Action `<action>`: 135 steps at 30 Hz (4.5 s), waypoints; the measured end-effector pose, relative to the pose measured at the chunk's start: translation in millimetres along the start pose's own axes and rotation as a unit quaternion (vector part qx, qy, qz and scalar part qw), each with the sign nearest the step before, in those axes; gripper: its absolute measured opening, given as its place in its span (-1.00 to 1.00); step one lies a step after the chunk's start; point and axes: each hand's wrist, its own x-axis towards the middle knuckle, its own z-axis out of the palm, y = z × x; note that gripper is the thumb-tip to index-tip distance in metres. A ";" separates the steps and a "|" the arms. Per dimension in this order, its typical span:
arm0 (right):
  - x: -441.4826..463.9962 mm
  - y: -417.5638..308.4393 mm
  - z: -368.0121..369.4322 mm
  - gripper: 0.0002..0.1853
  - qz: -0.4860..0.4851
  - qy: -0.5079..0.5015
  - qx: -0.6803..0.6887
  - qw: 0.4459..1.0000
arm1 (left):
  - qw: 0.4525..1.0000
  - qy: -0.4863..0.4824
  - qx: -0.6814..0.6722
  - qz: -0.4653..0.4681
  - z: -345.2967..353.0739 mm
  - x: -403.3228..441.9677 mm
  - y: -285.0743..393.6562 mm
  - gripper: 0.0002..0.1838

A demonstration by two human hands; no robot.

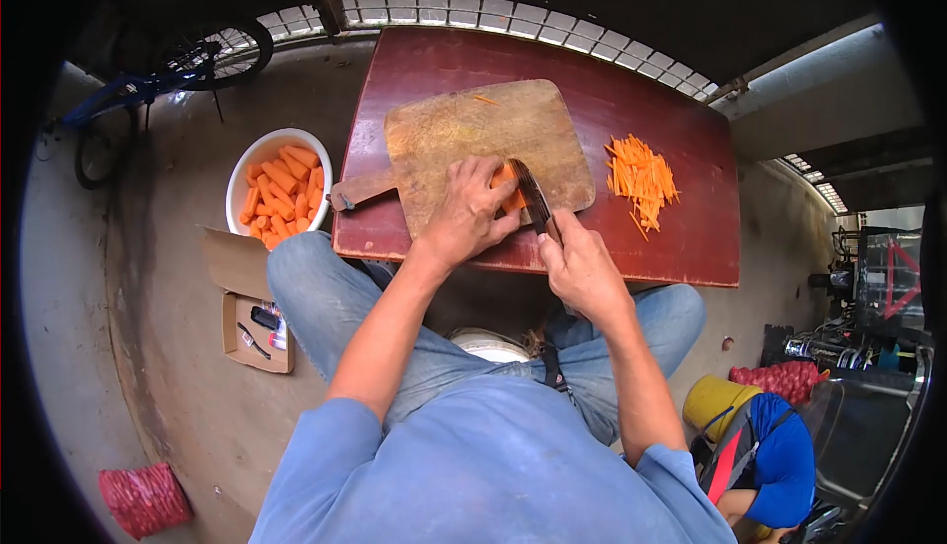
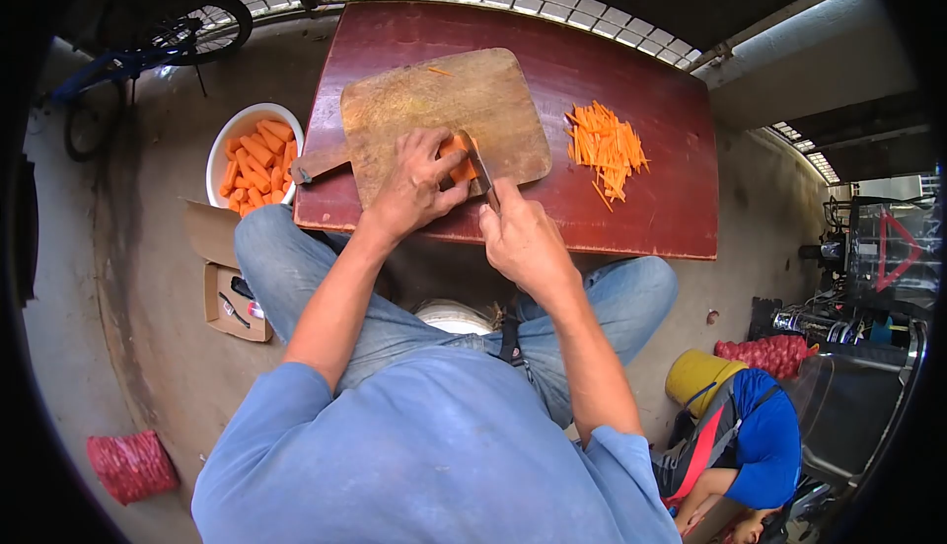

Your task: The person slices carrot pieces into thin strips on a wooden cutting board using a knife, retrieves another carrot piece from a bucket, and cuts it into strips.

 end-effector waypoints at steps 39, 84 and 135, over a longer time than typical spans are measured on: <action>3.6 7.6 -9.3 -0.78 0.048 0.003 0.032 0.998 | 1.000 0.010 -0.003 0.024 -1.9 -0.9 0.6 -0.44; 22.2 12.2 2.4 -0.73 -0.036 0.008 -0.063 0.997 | 0.999 0.010 -0.048 0.003 -2.6 4.0 8.6 -0.62; 17.2 5.5 -2.8 -0.71 -0.019 -0.032 -0.055 0.998 | 0.995 0.020 -0.096 -0.001 -1.8 -2.4 -1.1 -0.74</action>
